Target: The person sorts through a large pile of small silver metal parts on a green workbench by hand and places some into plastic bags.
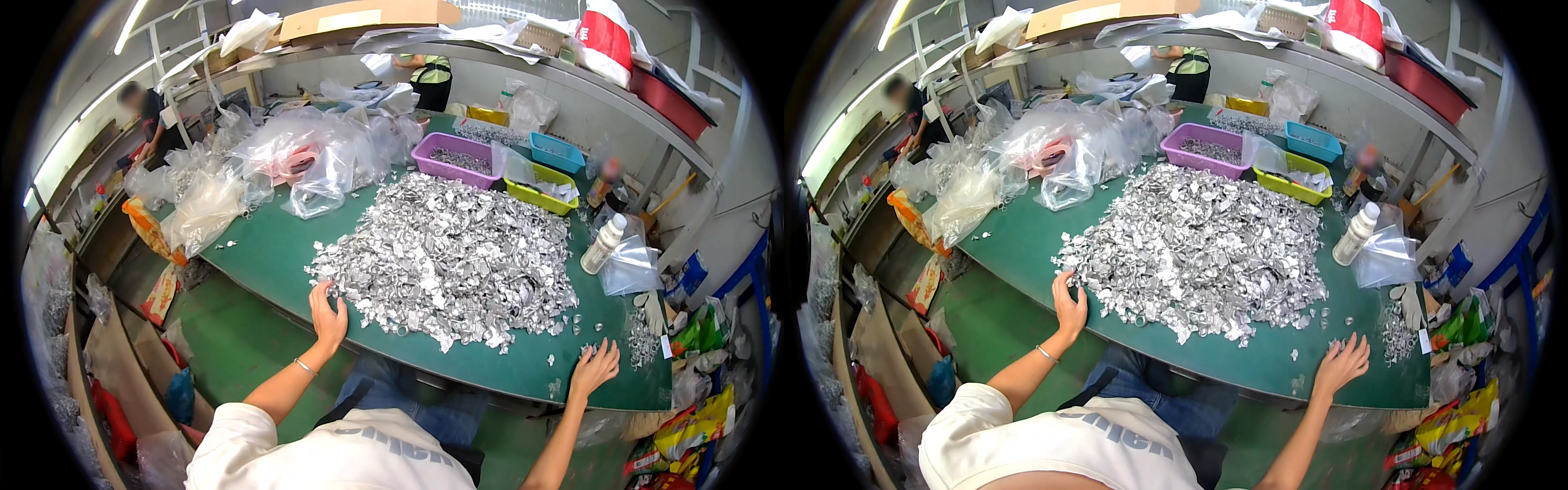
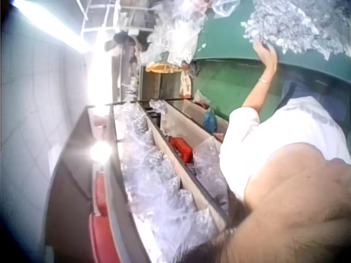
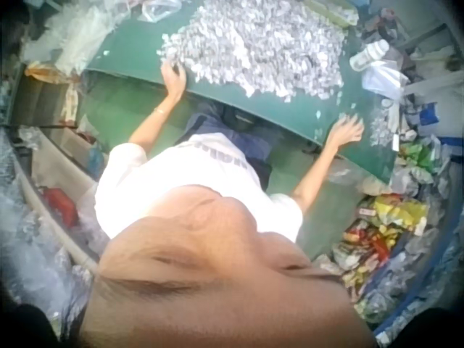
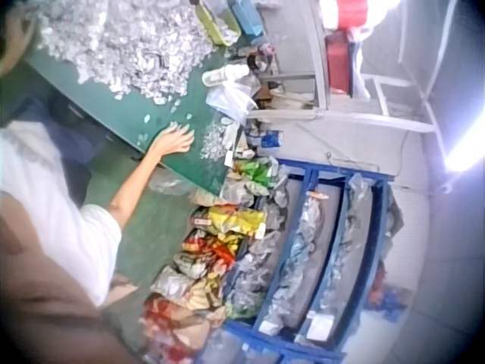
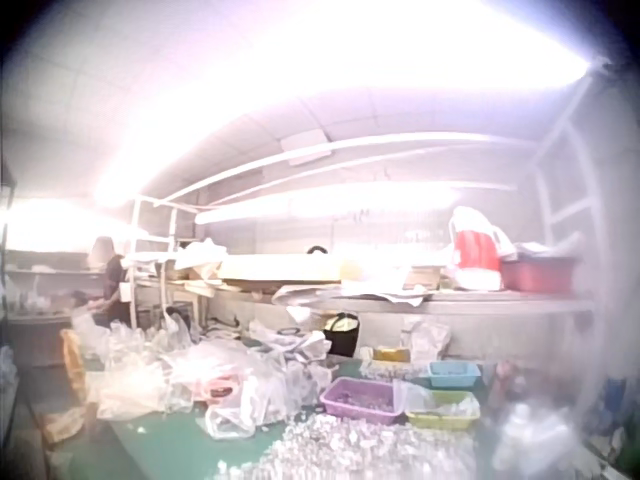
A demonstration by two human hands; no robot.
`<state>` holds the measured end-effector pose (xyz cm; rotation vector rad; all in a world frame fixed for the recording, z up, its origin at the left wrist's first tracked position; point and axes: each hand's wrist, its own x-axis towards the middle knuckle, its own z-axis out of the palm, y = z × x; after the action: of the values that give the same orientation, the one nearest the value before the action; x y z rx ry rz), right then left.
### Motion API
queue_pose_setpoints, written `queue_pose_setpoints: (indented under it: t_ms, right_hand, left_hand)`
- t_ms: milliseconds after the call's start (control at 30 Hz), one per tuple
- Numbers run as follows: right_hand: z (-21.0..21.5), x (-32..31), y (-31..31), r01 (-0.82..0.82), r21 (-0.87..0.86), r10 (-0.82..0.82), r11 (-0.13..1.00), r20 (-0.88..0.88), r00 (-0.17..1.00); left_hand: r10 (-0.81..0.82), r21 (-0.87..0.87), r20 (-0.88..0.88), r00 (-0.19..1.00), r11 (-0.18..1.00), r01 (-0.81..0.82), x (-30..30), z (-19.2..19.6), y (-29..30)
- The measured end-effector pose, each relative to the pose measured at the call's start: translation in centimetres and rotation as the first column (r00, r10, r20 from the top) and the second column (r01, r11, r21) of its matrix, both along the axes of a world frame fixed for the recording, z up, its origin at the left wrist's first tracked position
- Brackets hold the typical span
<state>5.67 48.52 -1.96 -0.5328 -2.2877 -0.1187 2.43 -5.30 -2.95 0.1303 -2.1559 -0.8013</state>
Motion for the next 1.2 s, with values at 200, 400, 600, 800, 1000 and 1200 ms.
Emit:
queue_pose_setpoints:
  t_ms: [200,400,600,800,1000,1200]
  right_hand:
    - [0.1,0.1,0.1,-0.07,-0.043,0.067,0.997,-0.062,0.996]
    - [0.0,0.1,0.1,-0.109,-0.104,0.101,0.989,-0.079,0.992]
    - [0.0,0.3,0.4,-0.135,-0.14,0.124,0.981,-0.079,0.989]
    - [0.6,0.4,-0.2,-0.159,-0.14,0.147,0.977,-0.093,0.985]
    - [1.4,0.3,-0.7,-0.197,-0.157,0.191,0.968,-0.056,0.98]
    - [3.0,0.2,0.1,-0.233,-0.048,0.232,0.971,-0.029,0.972]
  left_hand:
    - [0.012,0.005,0.047,0.999,1.0,-0.012,-0.2,0.0,0.1]
    - [-0.054,-0.06,-0.016,0.998,0.997,0.053,-1.4,1.5,-0.4]
    - [-0.153,-0.109,-0.054,0.987,0.983,0.146,-6.7,7.3,-0.2]
    - [-0.301,-0.099,0.034,0.953,0.948,0.303,-14.0,9.5,1.3]
    - [-0.35,-0.082,0.023,0.937,0.933,0.35,-22.5,12.3,3.6]
    - [-0.37,-0.171,-0.41,0.834,0.929,0.328,-28.2,25.6,8.4]
